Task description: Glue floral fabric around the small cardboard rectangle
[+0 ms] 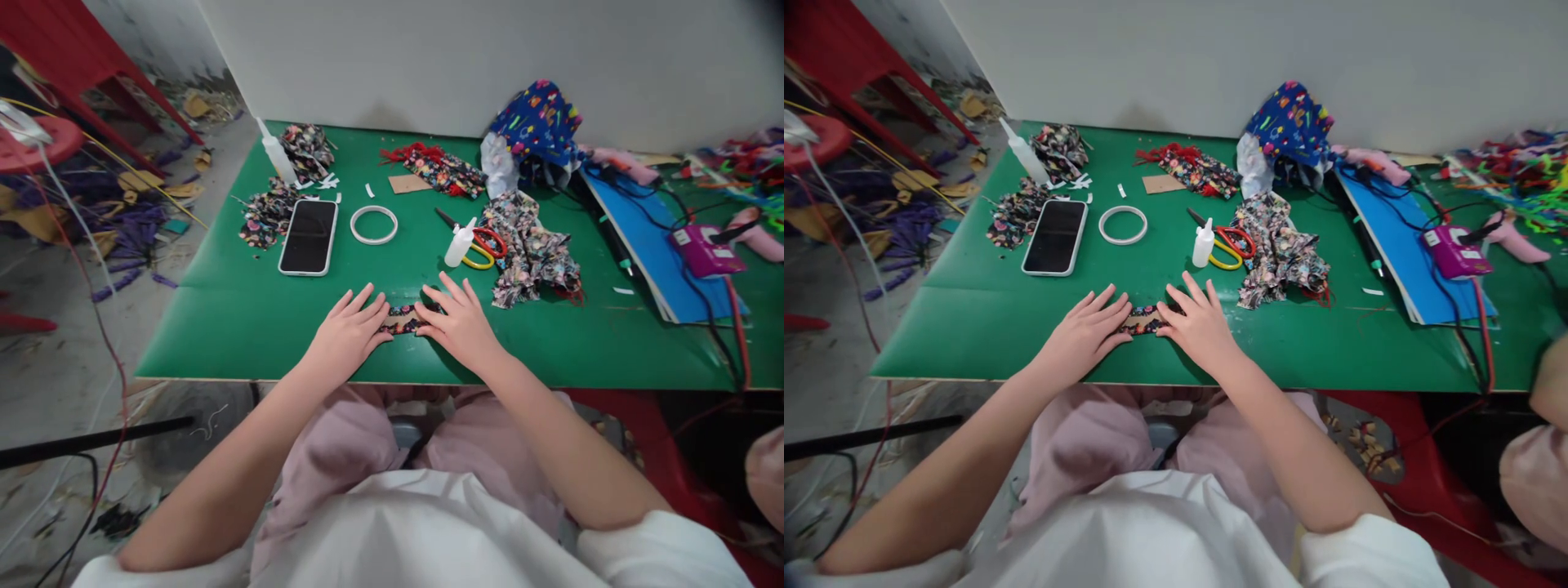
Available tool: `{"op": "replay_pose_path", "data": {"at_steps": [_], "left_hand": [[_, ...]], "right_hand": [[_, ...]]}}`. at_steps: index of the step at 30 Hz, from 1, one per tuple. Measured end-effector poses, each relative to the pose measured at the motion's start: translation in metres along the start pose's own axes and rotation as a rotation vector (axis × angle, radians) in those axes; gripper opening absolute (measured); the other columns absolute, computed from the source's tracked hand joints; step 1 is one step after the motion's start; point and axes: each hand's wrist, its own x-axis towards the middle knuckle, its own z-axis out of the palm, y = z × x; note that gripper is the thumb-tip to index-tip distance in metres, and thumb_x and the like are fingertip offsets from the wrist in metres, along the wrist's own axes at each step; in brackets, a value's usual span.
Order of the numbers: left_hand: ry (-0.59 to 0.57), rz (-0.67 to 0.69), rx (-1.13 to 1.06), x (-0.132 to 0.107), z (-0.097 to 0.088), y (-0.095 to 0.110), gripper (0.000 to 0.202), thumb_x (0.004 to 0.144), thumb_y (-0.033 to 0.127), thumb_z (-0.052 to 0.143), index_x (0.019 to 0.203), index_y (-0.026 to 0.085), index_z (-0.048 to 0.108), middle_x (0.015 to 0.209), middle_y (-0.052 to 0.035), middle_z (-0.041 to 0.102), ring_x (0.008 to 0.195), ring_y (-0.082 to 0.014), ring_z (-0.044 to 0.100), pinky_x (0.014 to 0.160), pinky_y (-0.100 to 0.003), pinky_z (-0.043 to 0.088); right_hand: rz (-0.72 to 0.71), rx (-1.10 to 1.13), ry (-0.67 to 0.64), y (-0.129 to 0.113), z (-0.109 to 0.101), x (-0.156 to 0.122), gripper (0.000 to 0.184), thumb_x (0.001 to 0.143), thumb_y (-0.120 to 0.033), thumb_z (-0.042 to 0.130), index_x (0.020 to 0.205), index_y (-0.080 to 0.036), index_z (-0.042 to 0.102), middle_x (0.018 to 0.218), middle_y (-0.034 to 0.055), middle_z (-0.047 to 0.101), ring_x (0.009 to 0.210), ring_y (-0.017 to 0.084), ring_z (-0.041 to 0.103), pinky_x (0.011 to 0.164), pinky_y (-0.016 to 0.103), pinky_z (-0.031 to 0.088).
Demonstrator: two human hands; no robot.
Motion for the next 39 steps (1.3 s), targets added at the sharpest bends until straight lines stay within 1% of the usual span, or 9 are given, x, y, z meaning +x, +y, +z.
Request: {"op": "replay_pose_path", "data": {"at_steps": [4, 9, 16, 21, 25, 28, 32, 35, 39], "left_hand": [[0.084, 0.020, 0.023, -0.001, -0.001, -0.001, 0.037, 0.088, 0.037, 0.045, 0.114, 0.014, 0.059, 0.121, -0.0099, 0.059, 0.125, -0.0284, 0.041, 0.102, -0.048, 0.035], [0.171, 0.046, 0.014, -0.003, 0.000, -0.003, 0.036, 0.086, 0.040, 0.049, 0.106, 0.014, 0.062, 0.111, -0.0103, 0.063, 0.113, -0.0263, 0.052, 0.095, -0.042, 0.042], [0.129, 0.098, 0.013, 0.002, -0.009, -0.005, 0.032, 0.089, 0.037, 0.044, 0.101, 0.014, 0.063, 0.091, -0.0095, 0.065, 0.089, -0.0210, 0.056, 0.084, -0.037, 0.044], [0.037, 0.004, -0.172, 0.014, -0.018, -0.012, 0.034, 0.089, 0.037, 0.041, 0.097, 0.016, 0.065, 0.089, -0.0075, 0.067, 0.086, -0.0202, 0.057, 0.083, -0.036, 0.043], [0.039, -0.171, -0.327, 0.030, -0.020, -0.025, 0.035, 0.089, 0.036, 0.040, 0.103, 0.016, 0.065, 0.092, -0.0074, 0.068, 0.088, -0.0199, 0.058, 0.083, -0.033, 0.044], [0.056, -0.254, -0.346, 0.042, -0.022, -0.039, 0.035, 0.088, 0.037, 0.040, 0.104, 0.018, 0.065, 0.094, -0.0049, 0.069, 0.085, -0.0172, 0.061, 0.078, -0.028, 0.046], [0.096, -0.315, -0.279, 0.052, -0.027, -0.062, 0.035, 0.087, 0.040, 0.041, 0.103, 0.021, 0.065, 0.082, -0.0020, 0.070, 0.068, -0.0146, 0.062, 0.065, -0.025, 0.048], [0.155, -0.346, -0.163, 0.049, -0.033, -0.069, 0.036, 0.086, 0.039, 0.042, 0.099, 0.017, 0.067, 0.085, -0.0076, 0.069, 0.081, -0.0210, 0.062, 0.077, -0.033, 0.047], [0.231, -0.309, -0.044, 0.039, -0.036, -0.052, 0.039, 0.087, 0.035, 0.039, 0.107, 0.010, 0.063, 0.117, -0.0145, 0.060, 0.114, -0.0263, 0.051, 0.100, -0.042, 0.036]], "right_hand": [[0.001, -0.008, 0.029, 0.000, 0.001, -0.001, 0.032, 0.079, -0.038, 0.058, 0.107, -0.024, 0.063, 0.121, 0.0068, 0.059, 0.126, 0.029, 0.039, 0.103, 0.056, 0.027], [0.022, 0.029, 0.003, -0.002, 0.003, -0.002, 0.035, 0.082, -0.036, 0.053, 0.111, -0.018, 0.061, 0.118, 0.0081, 0.061, 0.114, 0.022, 0.052, 0.100, 0.045, 0.037], [-0.019, 0.067, 0.038, 0.000, 0.002, 0.001, 0.031, 0.087, -0.033, 0.047, 0.108, -0.016, 0.063, 0.112, 0.0085, 0.064, 0.104, 0.019, 0.058, 0.097, 0.040, 0.039], [0.055, 0.269, 0.018, 0.004, -0.006, 0.016, 0.028, 0.088, -0.032, 0.045, 0.091, -0.016, 0.067, 0.093, 0.0067, 0.069, 0.088, 0.018, 0.061, 0.081, 0.031, 0.045], [0.193, 0.416, 0.005, 0.010, -0.006, 0.039, 0.024, 0.086, -0.031, 0.047, 0.083, -0.019, 0.067, 0.088, 0.0035, 0.069, 0.083, 0.016, 0.061, 0.075, 0.028, 0.043], [0.237, 0.441, 0.018, 0.014, -0.002, 0.061, 0.023, 0.085, -0.030, 0.047, 0.082, -0.018, 0.067, 0.084, 0.0026, 0.069, 0.078, 0.015, 0.061, 0.070, 0.026, 0.044], [0.254, 0.461, 0.027, 0.018, 0.002, 0.085, 0.026, 0.085, -0.033, 0.046, 0.081, -0.018, 0.067, 0.080, 0.0010, 0.069, 0.073, 0.013, 0.062, 0.066, 0.024, 0.045], [0.265, 0.411, 0.052, 0.018, 0.002, 0.090, 0.023, 0.083, -0.032, 0.051, 0.088, -0.018, 0.068, 0.088, 0.0051, 0.069, 0.080, 0.017, 0.062, 0.073, 0.029, 0.047], [0.245, 0.286, 0.110, 0.013, 0.005, 0.077, 0.033, 0.083, -0.028, 0.051, 0.110, -0.013, 0.062, 0.110, 0.0134, 0.062, 0.107, 0.025, 0.053, 0.095, 0.041, 0.039]]}}
